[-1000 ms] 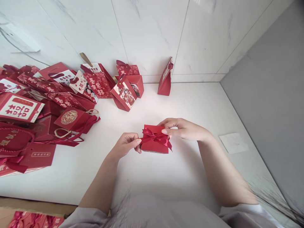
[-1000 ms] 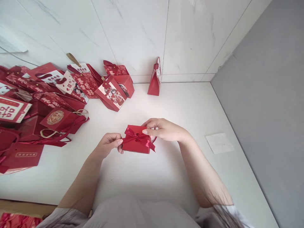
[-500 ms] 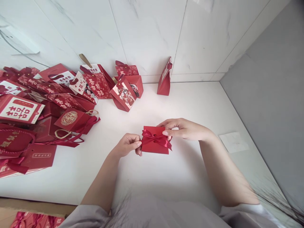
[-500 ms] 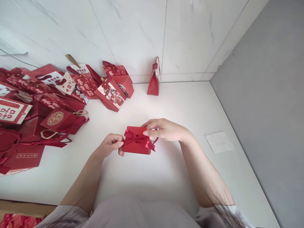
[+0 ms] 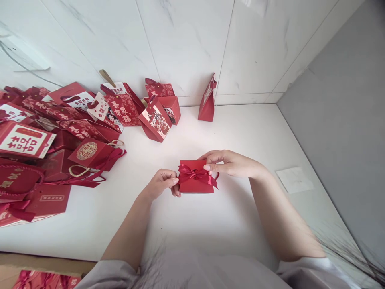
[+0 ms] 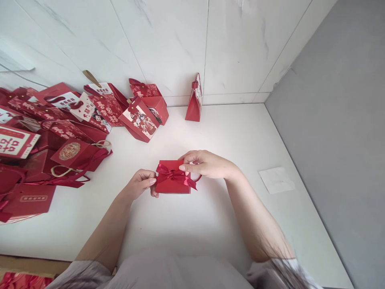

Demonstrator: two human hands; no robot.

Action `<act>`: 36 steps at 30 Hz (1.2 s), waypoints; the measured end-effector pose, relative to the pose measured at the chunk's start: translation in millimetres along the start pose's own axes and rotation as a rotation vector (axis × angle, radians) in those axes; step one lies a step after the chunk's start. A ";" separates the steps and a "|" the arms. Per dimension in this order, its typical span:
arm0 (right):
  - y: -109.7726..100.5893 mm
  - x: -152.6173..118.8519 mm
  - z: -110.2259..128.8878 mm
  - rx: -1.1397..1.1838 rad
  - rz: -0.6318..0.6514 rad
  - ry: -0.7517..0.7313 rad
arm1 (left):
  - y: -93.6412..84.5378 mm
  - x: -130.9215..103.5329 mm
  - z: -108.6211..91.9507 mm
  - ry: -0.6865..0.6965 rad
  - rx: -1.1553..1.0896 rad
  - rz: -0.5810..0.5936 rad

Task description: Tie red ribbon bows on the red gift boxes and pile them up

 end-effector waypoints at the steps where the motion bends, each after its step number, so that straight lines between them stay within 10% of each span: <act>1: -1.8 0.5 -0.1 -0.008 -0.023 0.003 | 0.8 0.0 0.2 -0.002 -0.008 0.006; 30: -16.6 -2.1 2.6 -0.049 -0.080 -0.042 | 17.8 -6.7 -6.9 0.001 0.183 0.160; 36: -18.6 -3.5 2.2 -0.057 -0.079 -0.017 | 8.5 -1.9 -13.1 0.095 0.146 0.038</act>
Point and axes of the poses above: each hand's wrist, its own x-axis towards the middle knuckle, its own y-axis out of the palm, z = x × y, the point moved 9 cm from there along x, towards the middle knuckle, and after that the axes turned 3 degrees about -z, right-handed, at the moved point
